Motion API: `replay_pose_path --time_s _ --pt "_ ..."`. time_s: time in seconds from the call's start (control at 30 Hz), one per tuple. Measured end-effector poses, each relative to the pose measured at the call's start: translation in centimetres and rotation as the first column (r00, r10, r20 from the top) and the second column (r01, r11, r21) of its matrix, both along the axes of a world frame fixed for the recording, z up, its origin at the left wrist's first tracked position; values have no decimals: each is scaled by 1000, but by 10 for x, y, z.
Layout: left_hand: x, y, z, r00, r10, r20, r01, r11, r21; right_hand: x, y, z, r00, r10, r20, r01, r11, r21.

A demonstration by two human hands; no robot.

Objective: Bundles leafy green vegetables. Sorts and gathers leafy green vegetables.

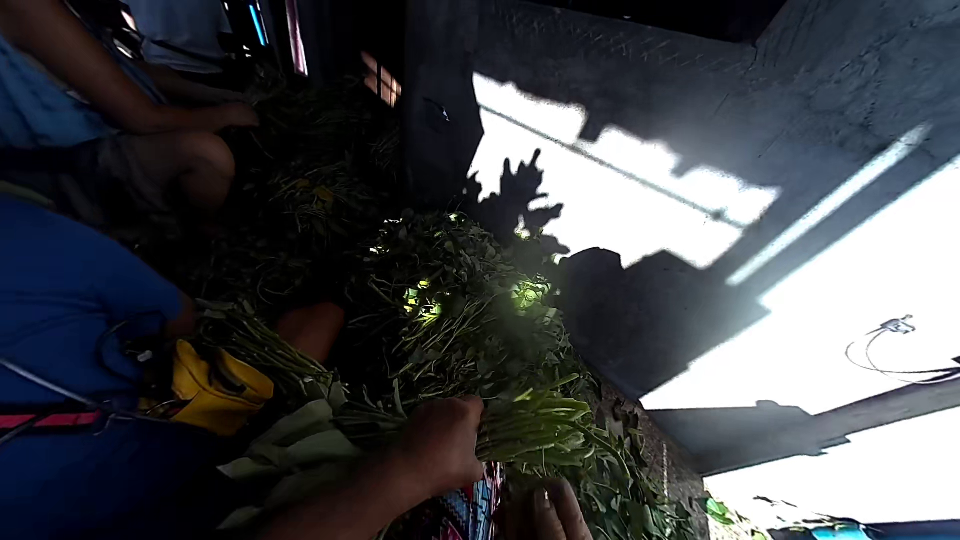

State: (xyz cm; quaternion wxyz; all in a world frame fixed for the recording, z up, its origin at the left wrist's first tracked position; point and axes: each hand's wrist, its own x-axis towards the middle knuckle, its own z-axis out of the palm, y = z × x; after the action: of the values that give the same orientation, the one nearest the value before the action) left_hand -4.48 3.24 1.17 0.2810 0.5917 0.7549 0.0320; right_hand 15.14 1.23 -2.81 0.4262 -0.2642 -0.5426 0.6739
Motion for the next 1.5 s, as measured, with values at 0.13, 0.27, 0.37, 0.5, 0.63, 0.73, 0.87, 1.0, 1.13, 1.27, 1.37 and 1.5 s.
replay_pose_path --time_s 0.13,0.27,0.37,0.5,0.63,0.73,0.87,1.0,1.13,1.27,1.37,1.5 --pt "18 0 8 980 -161 -114 163 987 14 -15 21 47 962 -38 269 -39 960 277" --pt "31 -1 3 957 -202 -208 217 975 55 -24 57 43 927 -111 359 -39 922 385" --pt "38 -5 3 947 -207 -245 227 972 57 -28 73 42 857 -151 494 -104 886 451" --pt "42 -11 -5 918 -262 -297 289 956 48 -28 85 51 738 -127 663 -242 867 436" --pt "43 -13 -5 904 -291 -314 317 948 36 -23 90 65 631 -66 773 -359 858 366" --pt "42 -19 -7 866 -313 -390 398 904 157 -15 96 77 490 -99 866 -494 788 369" --pt "32 -21 -37 747 -168 -643 622 518 588 1 106 86 375 -8 927 -648 712 269" --pt "21 -16 -68 733 -137 -666 675 268 688 21 104 49 504 101 858 -605 750 267" --pt "16 -20 -100 802 -219 -556 597 289 748 26 76 1 650 -132 748 -393 784 480" --pt "13 -43 -62 791 -504 -347 607 571 553 24 48 -11 648 -300 700 -269 770 579" --pt "7 -45 -15 751 -650 -116 649 695 310 20 23 -12 632 -439 639 -218 690 690" --pt "11 -36 7 686 -662 -302 727 638 254 19 3 -19 630 -501 594 -176 653 737"
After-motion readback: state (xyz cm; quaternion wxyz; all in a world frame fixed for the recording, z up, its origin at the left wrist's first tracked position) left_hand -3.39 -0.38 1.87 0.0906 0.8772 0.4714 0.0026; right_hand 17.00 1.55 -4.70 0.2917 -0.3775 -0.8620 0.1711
